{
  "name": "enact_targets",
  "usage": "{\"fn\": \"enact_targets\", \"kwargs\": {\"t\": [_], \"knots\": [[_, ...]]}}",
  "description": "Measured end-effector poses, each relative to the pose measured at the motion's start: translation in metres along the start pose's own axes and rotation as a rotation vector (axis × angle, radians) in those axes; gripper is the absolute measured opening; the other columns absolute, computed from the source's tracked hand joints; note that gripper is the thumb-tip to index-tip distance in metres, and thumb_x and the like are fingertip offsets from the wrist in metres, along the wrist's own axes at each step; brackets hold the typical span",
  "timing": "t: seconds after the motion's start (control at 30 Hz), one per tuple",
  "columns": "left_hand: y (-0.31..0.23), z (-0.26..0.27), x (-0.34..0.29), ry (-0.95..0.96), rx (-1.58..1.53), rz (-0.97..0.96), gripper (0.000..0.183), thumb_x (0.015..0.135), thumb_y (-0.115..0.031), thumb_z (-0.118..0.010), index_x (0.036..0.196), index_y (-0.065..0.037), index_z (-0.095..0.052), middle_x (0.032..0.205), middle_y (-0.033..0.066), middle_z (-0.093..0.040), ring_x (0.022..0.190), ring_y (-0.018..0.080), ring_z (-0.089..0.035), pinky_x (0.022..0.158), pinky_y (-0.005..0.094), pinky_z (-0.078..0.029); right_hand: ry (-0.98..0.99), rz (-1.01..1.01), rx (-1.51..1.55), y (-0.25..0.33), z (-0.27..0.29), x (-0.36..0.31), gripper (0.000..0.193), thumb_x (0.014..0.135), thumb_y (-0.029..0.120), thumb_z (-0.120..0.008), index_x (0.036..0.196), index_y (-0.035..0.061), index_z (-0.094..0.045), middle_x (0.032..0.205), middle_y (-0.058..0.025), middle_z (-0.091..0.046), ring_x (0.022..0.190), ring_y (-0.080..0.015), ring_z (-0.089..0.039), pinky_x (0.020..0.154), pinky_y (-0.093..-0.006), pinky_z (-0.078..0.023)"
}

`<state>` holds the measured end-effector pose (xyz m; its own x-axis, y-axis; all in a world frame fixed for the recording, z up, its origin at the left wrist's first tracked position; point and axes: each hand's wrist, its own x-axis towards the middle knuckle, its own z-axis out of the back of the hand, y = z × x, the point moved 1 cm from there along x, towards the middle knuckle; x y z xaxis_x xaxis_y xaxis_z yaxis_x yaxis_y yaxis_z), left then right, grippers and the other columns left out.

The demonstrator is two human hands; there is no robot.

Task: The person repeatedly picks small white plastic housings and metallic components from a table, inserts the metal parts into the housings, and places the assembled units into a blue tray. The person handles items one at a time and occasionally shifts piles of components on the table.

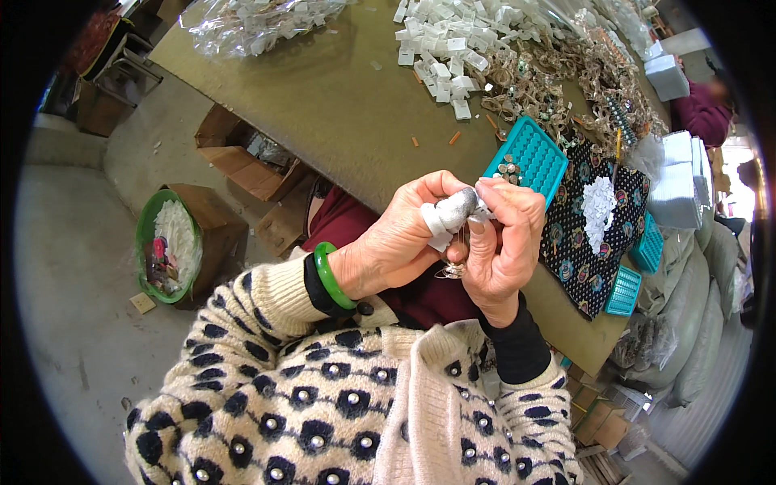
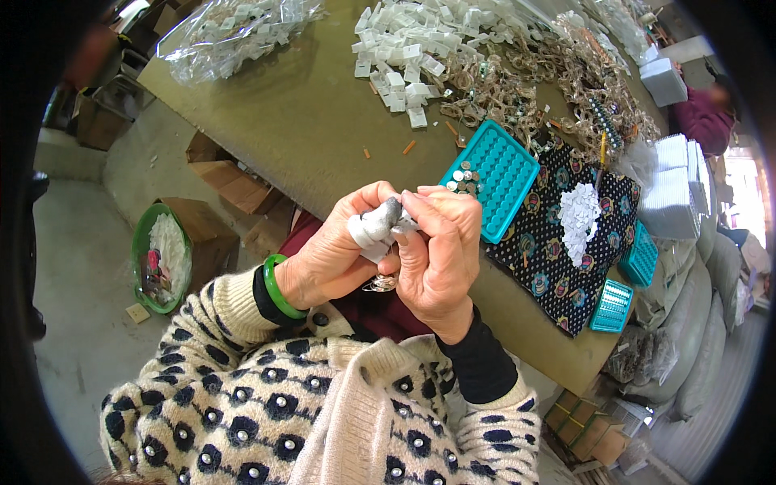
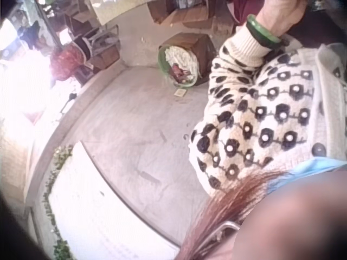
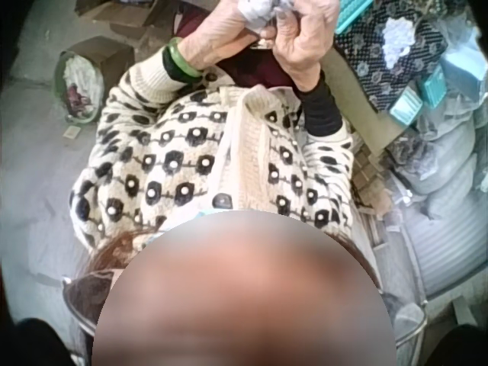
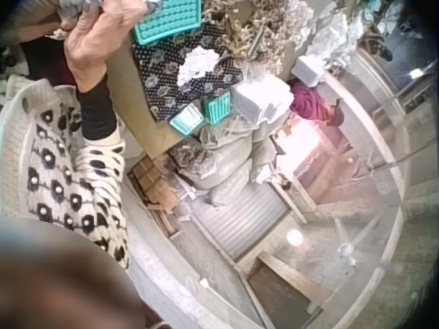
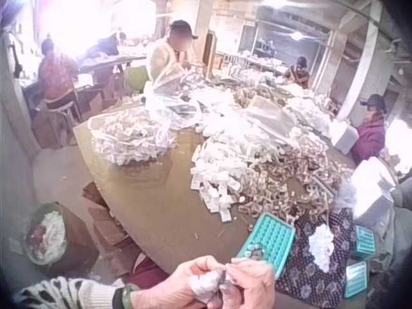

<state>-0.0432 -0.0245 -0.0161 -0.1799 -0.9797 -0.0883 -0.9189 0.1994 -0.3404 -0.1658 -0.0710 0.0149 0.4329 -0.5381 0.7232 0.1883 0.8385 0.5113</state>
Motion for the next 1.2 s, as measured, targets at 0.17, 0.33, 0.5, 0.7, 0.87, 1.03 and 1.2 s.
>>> {"fn": "enact_targets", "kwargs": {"t": [0.17,0.33,0.5,0.7,0.87,1.03,1.2], "knots": [[-0.007,0.002,-0.008,0.013,-0.012,0.024,0.014,0.092,-0.019,-0.067,0.099,-0.009,-0.059,0.090,0.0046,-0.066,0.064,0.0115,-0.062,0.049,0.0219,-0.050,0.023,0.092,-0.049,0.007,-0.007,0.007,0.024,0.091,0.008,-0.063,0.109,-0.0078,-0.062,0.093,-0.0154,-0.058,0.083,-0.0289,-0.056,0.077,-0.0433,-0.052],[-0.046,0.014,-0.028,-0.042,-0.042,-0.128,0.014,0.094,-0.015,-0.066,0.103,-0.008,-0.058,0.095,0.0109,-0.066,0.066,0.0187,-0.065,0.050,0.0254,-0.053,0.217,0.001,0.132,0.011,-0.028,0.033,0.024,0.091,0.006,-0.063,0.113,-0.0031,-0.062,0.100,-0.0160,-0.059,0.086,-0.0309,-0.059,0.074,-0.0375,-0.051],[-0.091,0.043,-0.063,-0.055,0.017,-0.333,0.025,0.095,-0.014,-0.063,0.117,-0.005,-0.056,0.109,0.0181,-0.061,0.096,0.0290,-0.068,0.049,0.0220,-0.052,0.307,-0.007,-0.093,-0.024,-0.083,0.068,0.025,0.087,0.008,-0.064,0.111,-0.0024,-0.062,0.099,-0.0157,-0.052,0.090,-0.0324,-0.054,0.077,-0.0405,-0.047],[-0.111,0.072,-0.092,-0.107,0.016,-0.413,0.023,0.095,-0.010,-0.060,0.117,-0.004,-0.056,0.111,0.0198,-0.059,0.091,0.0271,-0.065,0.050,0.0222,-0.053,0.355,0.100,-0.574,-0.060,-0.143,0.090,0.033,0.086,0.029,-0.068,0.099,-0.0006,-0.061,0.097,-0.0147,-0.051,0.092,-0.0319,-0.051,0.073,-0.0443,-0.042],[-0.119,0.084,-0.102,-0.143,0.002,-0.444,0.019,0.097,-0.013,-0.059,0.113,-0.004,-0.056,0.106,0.0173,-0.065,0.088,0.0260,-0.069,0.051,0.0245,-0.053,0.459,0.152,-0.592,-0.036,-0.153,0.078,0.043,0.084,0.043,-0.066,0.093,0.0017,-0.060,0.096,-0.0119,-0.051,0.090,-0.0300,-0.049,0.074,-0.0432,-0.038],[-0.131,0.093,-0.109,-0.151,-0.036,-0.505,0.019,0.097,-0.013,-0.058,0.115,-0.005,-0.057,0.107,0.0180,-0.066,0.087,0.0256,-0.069,0.053,0.0256,-0.053,0.534,0.190,-0.503,0.013,-0.159,0.041,0.051,0.076,0.039,-0.074,0.105,0.0003,-0.058,0.100,-0.0099,-0.050,0.093,-0.0265,-0.049,0.077,-0.0404,-0.039],[-0.136,0.097,-0.122,-0.156,-0.039,-0.555,0.020,0.097,-0.014,-0.059,0.114,-0.005,-0.059,0.107,0.0186,-0.065,0.086,0.0250,-0.069,0.054,0.0250,-0.053,0.341,0.211,-0.338,0.027,-0.178,0.028,0.024,0.074,0.007,-0.074,0.094,0.0037,-0.063,0.090,-0.0063,-0.054,0.083,-0.0260,-0.053,0.072,-0.0382,-0.042]]}}
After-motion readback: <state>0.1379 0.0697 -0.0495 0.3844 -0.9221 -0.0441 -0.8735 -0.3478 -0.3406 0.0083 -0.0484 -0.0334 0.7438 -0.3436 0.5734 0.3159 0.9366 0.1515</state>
